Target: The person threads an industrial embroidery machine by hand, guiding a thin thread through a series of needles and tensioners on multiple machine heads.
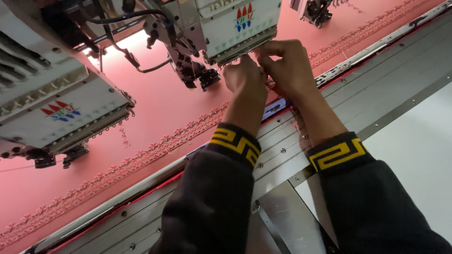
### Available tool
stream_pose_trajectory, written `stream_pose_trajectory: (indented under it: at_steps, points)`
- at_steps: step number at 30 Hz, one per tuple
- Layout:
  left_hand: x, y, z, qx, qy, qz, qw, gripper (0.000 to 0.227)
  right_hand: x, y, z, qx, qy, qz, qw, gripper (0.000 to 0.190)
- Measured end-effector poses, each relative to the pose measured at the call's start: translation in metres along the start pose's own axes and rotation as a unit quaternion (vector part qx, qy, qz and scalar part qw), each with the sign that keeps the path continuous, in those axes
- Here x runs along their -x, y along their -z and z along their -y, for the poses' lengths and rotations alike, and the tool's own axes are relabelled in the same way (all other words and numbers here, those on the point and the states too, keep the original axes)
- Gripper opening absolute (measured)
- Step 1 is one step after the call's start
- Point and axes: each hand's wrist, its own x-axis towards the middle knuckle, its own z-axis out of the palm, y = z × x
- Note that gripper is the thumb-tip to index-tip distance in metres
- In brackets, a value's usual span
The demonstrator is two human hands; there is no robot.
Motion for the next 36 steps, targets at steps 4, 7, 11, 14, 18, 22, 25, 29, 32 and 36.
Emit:
stream_pose_trajectory:
  at_steps: [4, 7, 11, 14, 18, 22, 25, 29, 32, 36]
  points:
    - [0.012, 0.023, 0.003, -0.031, -0.021, 0.122, 0.992, 0.009, 0.007, 0.004, 0.019, -0.061, -0.093, -0.027, 0.993, 0.025]
    - [-0.002, 0.042, 0.014, -0.224, -0.161, 0.159, 0.948, 0.024, 0.008, 0.004, 0.023, -0.089, -0.126, -0.042, 0.987, 0.025]
    - [-0.029, 0.054, 0.028, -0.5, -0.438, 0.223, 0.713, 0.04, 0.006, 0.004, 0.02, -0.091, -0.137, 0.011, 0.986, 0.016]
    - [-0.02, 0.07, 0.017, -0.493, -0.505, 0.322, 0.631, 0.023, 0.003, -0.002, 0.004, -0.084, -0.144, 0.018, 0.986, 0.017]
    - [-0.015, 0.075, 0.0, -0.576, -0.428, 0.344, 0.605, 0.013, -0.003, 0.002, -0.012, -0.054, -0.032, 0.049, 0.997, 0.007]
    - [0.007, 0.08, -0.006, -0.412, -0.394, 0.218, 0.793, 0.025, 0.003, 0.008, -0.009, 0.078, -0.055, 0.071, 0.993, 0.012]
    - [-0.002, 0.07, 0.001, -0.274, -0.317, 0.194, 0.887, 0.021, 0.007, 0.022, 0.005, 0.129, -0.055, 0.135, 0.981, 0.009]
    - [-0.002, 0.065, 0.007, -0.122, -0.271, 0.293, 0.909, 0.028, 0.013, 0.041, 0.048, 0.155, -0.1, 0.281, 0.942, 0.024]
    - [-0.025, 0.054, 0.019, -0.215, -0.33, 0.211, 0.895, 0.023, 0.005, 0.053, 0.054, 0.169, -0.145, 0.321, 0.92, 0.027]
    - [-0.006, 0.055, 0.019, -0.334, -0.411, 0.151, 0.835, 0.035, -0.001, 0.052, 0.048, 0.251, -0.131, 0.209, 0.936, 0.021]
